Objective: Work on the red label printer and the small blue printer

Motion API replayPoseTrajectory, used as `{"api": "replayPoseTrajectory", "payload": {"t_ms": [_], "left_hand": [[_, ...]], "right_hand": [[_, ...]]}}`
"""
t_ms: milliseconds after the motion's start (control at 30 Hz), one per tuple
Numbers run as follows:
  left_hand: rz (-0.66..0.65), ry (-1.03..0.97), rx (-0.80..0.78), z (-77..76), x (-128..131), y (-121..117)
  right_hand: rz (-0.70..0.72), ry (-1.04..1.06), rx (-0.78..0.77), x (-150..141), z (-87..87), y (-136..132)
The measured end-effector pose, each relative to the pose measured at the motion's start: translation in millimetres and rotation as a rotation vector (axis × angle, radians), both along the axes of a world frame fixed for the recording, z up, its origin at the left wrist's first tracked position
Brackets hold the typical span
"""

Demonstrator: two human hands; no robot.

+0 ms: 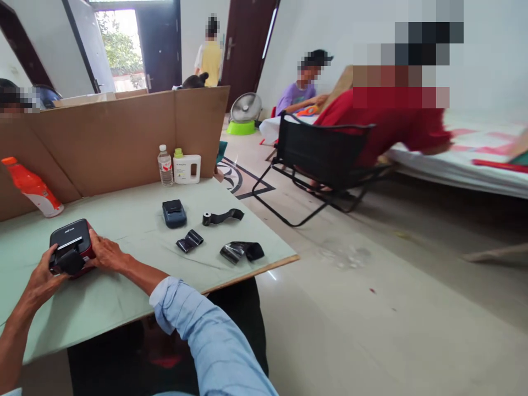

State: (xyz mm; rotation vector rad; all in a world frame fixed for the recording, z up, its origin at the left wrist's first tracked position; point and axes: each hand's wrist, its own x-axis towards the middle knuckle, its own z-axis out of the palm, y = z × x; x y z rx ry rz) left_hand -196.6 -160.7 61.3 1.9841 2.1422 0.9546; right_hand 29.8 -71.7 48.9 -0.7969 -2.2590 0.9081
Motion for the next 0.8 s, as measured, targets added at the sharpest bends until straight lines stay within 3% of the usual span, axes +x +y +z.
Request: {"api": "replayPoseTrajectory", "payload": {"t_ms": [100, 200, 300, 400, 467, 567, 700, 800], "left_hand": [[0.002, 0.007, -0.03, 3.6, -1.3, -3.6], [0.0, 0.099, 0.025, 21.5, 14.6, -14.3], [0.022, 0.223, 0.235, 44.5, 55.4, -26.5], [-0.085, 0.23, 0.328, 54.1, 110.5, -24.9], [-0.229, 0.191, 0.278, 46.8, 145.3, -11.8], [-0.444, 0.167, 0.09, 20.2, 189.8, 20.1], [-0.614, 0.181, -0.135, -13.6, 248.5, 59.3], [-0.619, 0.288, -0.252, -24.2, 295.0, 73.5]], "right_hand": [[0.037, -0.038, 0.049, 9.1, 2.9, -3.1], [0.015, -0.123, 0.163, 37.4, 0.0, -12.8], [-0.178, -0.169, 0.281, 85.1, -11.2, -25.8], [-0.46, -0.21, 0.317, 143.9, -23.7, -35.1], [-0.641, -0.238, 0.314, 180.9, -29.8, -37.0], [-0.816, -0.308, 0.262, 222.9, -35.8, -34.8], [-0.916, -0.361, 0.174, 251.3, -40.0, -29.5], [-0.911, -0.423, 0.064, 258.2, -38.2, -31.0]]}}
